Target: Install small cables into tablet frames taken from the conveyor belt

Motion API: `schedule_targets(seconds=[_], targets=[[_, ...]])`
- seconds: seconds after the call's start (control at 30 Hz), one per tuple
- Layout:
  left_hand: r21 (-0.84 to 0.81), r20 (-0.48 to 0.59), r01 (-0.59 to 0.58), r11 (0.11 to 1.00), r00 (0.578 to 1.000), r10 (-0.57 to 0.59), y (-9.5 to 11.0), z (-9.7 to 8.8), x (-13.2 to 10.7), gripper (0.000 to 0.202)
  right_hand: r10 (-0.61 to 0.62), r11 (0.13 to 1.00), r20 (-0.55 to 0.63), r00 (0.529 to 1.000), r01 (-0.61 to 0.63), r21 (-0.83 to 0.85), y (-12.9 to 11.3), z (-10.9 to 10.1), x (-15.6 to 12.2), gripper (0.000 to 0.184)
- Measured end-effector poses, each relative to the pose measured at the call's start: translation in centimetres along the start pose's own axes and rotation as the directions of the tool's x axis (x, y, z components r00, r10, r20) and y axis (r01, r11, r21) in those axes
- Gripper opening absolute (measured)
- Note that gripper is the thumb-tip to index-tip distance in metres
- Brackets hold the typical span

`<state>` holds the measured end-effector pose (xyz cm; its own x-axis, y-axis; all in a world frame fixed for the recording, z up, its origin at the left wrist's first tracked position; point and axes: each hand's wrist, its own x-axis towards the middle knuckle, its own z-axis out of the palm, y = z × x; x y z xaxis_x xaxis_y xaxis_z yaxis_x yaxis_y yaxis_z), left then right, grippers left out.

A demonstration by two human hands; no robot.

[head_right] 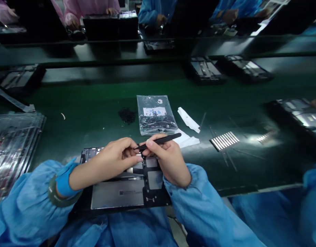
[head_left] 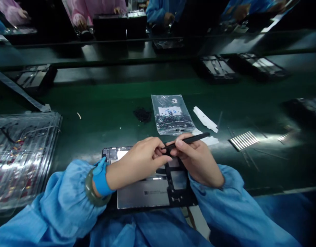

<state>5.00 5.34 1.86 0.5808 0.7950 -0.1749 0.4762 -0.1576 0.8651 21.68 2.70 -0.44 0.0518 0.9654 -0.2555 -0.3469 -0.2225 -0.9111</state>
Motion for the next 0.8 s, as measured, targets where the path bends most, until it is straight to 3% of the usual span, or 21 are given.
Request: schedule_targets(seconds=[0.13, 0.23, 0.63, 0.8], targets=[[-0.133, -0.031, 0.085, 0.987, 0.995, -0.090, 0.3, 0.0, -1.5, 0.012, 0.158, 0.978, 0.146, 0.977, -0.176, 0.116, -0.2, 1.0, 0.0, 0.025], [-0.176, -0.027, 0.103, 0.979, 0.994, -0.110, 0.6, -0.4, -2.0, 0.011, 0.214, 0.961, 0.185, 0.959, -0.241, 0.136, 0.0, 1.2, 0.1, 0.026], [-0.139, -0.018, 0.131, 0.982, 0.991, -0.135, 0.4, -0.5, -2.3, 0.015, 0.307, 0.911, 0.225, 0.925, -0.354, 0.212, 0.6, 1.2, 0.5, 0.024], [-0.227, 0.086, 0.202, 0.953, 0.979, -0.187, 0.4, -0.8, -2.6, 0.019, 0.315, 0.901, 0.218, 0.924, -0.364, 0.238, 0.7, 1.4, 0.5, 0.023]])
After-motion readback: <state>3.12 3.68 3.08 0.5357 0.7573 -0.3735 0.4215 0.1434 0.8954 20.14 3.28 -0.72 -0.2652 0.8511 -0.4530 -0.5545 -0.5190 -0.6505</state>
